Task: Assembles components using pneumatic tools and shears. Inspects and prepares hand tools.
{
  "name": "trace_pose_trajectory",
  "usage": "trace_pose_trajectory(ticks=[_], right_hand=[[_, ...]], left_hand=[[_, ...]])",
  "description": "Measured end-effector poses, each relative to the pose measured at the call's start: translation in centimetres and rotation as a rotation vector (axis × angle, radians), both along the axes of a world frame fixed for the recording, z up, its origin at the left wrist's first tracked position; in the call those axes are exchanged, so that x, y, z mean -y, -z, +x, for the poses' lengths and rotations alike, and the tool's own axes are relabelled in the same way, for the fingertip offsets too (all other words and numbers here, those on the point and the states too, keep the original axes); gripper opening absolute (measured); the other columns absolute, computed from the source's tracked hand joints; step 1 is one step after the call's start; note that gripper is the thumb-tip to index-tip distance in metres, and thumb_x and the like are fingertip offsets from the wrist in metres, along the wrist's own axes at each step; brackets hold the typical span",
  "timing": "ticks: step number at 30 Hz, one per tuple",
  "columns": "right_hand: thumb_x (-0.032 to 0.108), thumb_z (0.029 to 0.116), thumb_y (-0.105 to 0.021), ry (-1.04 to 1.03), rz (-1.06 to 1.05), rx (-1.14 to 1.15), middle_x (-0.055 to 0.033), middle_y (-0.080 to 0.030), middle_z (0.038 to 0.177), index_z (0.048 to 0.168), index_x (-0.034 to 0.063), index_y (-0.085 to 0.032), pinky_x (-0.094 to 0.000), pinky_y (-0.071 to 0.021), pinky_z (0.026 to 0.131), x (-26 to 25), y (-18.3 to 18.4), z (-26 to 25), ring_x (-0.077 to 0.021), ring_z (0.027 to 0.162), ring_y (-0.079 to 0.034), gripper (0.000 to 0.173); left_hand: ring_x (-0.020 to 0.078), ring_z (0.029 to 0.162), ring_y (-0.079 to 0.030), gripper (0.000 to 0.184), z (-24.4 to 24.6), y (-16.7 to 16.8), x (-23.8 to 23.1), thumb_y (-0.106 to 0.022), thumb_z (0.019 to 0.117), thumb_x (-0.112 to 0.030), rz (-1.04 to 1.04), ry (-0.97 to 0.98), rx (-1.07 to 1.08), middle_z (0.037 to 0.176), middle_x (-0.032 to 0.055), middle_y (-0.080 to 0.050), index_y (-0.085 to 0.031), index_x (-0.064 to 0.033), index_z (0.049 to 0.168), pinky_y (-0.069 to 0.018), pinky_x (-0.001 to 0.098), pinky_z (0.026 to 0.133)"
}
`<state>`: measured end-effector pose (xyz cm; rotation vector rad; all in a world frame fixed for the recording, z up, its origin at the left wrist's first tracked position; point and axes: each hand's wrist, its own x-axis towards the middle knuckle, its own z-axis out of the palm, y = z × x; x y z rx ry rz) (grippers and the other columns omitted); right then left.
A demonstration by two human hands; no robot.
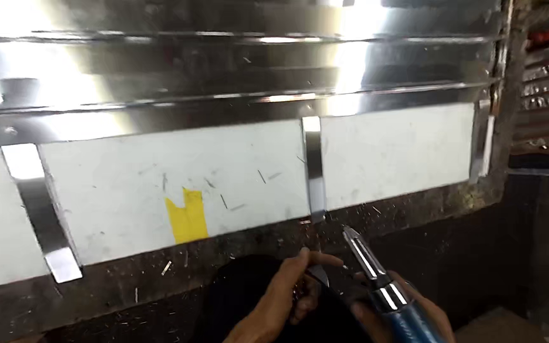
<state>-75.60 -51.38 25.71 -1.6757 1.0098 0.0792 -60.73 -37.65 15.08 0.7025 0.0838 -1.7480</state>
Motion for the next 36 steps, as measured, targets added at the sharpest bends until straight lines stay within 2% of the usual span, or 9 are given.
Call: trace_pose_trajectory(ticks=[3,6,13,21,24,26,28,31,36], right_hand=[[0.014,0.0888,-0.081,-0.01,-0.038,0.022,-0.0106,-0.077,0.099,0.116,-0.0037,-0.07,-0.0356,-0.0642,0.082,-3.6,0.1,-4.7,-0.0148,0.089,-0.075,0.035],[0.021,0.0894,-0.08,-0.032,-0.153,-0.037,-0.014,-0.075,0.097,0.116,-0.0025,-0.071,-0.0349,-0.062,0.08,-5.2,-0.9,-8.4,-0.0166,0.086,-0.073,0.037],[0.007,0.0811,-0.079,0.101,-0.319,0.03,-0.011,-0.075,0.091,0.114,-0.0069,-0.067,-0.0268,-0.0618,0.076,-3.7,-0.6,-19.6,-0.0085,0.08,-0.072,0.037],[0.011,0.079,-0.079,0.223,-0.38,0.077,-0.0093,-0.073,0.088,0.108,-0.0115,-0.064,-0.0209,-0.0585,0.079,0.1,0.1,-29.6,-0.002,0.08,-0.069,0.04],[0.006,0.0808,-0.08,0.301,-0.303,0.173,-0.0079,-0.074,0.088,0.109,-0.0096,-0.064,-0.0289,-0.0632,0.074,1.2,0.8,-31.9,-0.0097,0.078,-0.072,0.036],[0.003,0.0829,-0.076,0.354,-0.234,0.25,-0.0049,-0.073,0.087,0.111,-0.0058,-0.061,-0.0321,-0.0634,0.071,1.9,1.2,-32.8,-0.0129,0.077,-0.071,0.033],[0.001,0.0851,-0.075,0.405,-0.219,0.288,-0.0032,-0.073,0.089,0.113,-0.0039,-0.06,-0.0329,-0.0633,0.074,2.8,1.3,-32.7,-0.0133,0.079,-0.071,0.032],[0.0,0.0878,-0.073,0.456,-0.227,0.335,-0.0041,-0.072,0.09,0.115,-0.0053,-0.057,-0.0337,-0.0627,0.076,3.9,1.5,-30.8,-0.014,0.081,-0.071,0.032],[0.007,0.0836,-0.079,0.294,-0.256,0.379,-0.0029,-0.075,0.088,0.111,-0.0017,-0.065,-0.0294,-0.064,0.07,6.3,1.3,-25.8,-0.0116,0.077,-0.073,0.032]], left_hand=[[-0.0015,0.057,-0.049,0.059,-6.1,-2.0,-0.2,-0.022,0.1079,-0.048,-0.02,0.129,0.058,0.083,-0.0057,-0.066,-0.058,-0.014,0.14,-0.0398,0.0164,0.049],[0.0032,0.087,-0.062,0.066,-10.4,-2.2,-0.2,-0.028,0.1083,-0.052,-0.131,0.175,0.226,0.118,0.0025,-0.067,-0.049,-0.0051,0.149,-0.0529,0.0224,0.071],[0.0066,0.118,-0.063,0.061,-20.2,-3.6,3.2,-0.021,0.1116,-0.044,-0.28,0.3,0.593,0.134,0.0072,-0.065,-0.051,-0.0041,0.148,-0.0502,0.0319,0.105],[0.0182,0.109,-0.068,0.053,-30.0,-4.9,8.5,-0.023,0.1137,-0.035,-0.319,0.347,0.769,0.12,0.0143,-0.07,-0.056,-0.0029,0.141,-0.0535,0.0425,0.096],[0.0117,0.074,-0.064,0.04,-31.2,-4.3,10.1,-0.042,0.1097,-0.03,-0.142,0.251,0.743,0.107,0.0073,-0.07,-0.057,-0.0088,0.141,-0.0563,0.0337,0.066],[0.0069,0.055,-0.05,0.037,-30.8,-4.0,10.4,-0.048,0.1047,-0.018,0.027,0.124,0.696,0.099,0.0023,-0.067,-0.061,-0.0101,0.139,-0.0446,0.0261,0.049],[0.0042,0.047,-0.04,0.033,-30.2,-4.1,10.2,-0.05,0.1025,-0.012,0.119,0.008,0.642,0.077,-0.0016,-0.061,-0.068,-0.006,0.129,-0.0352,0.0224,0.042],[-0.0017,0.054,-0.049,0.023,-29.6,-5.2,9.9,-0.058,0.0993,-0.011,0.018,-0.039,0.68,0.08,-0.0036,-0.07,-0.074,-0.0019,0.112,-0.0419,0.0181,0.049],[0.0001,0.044,-0.038,0.024,-27.2,-6.2,12.2,-0.059,0.1021,-0.017,0.108,-0.249,0.605,0.058,-0.0074,-0.051,-0.075,-0.0052,0.089,-0.0325,0.0183,0.041]])
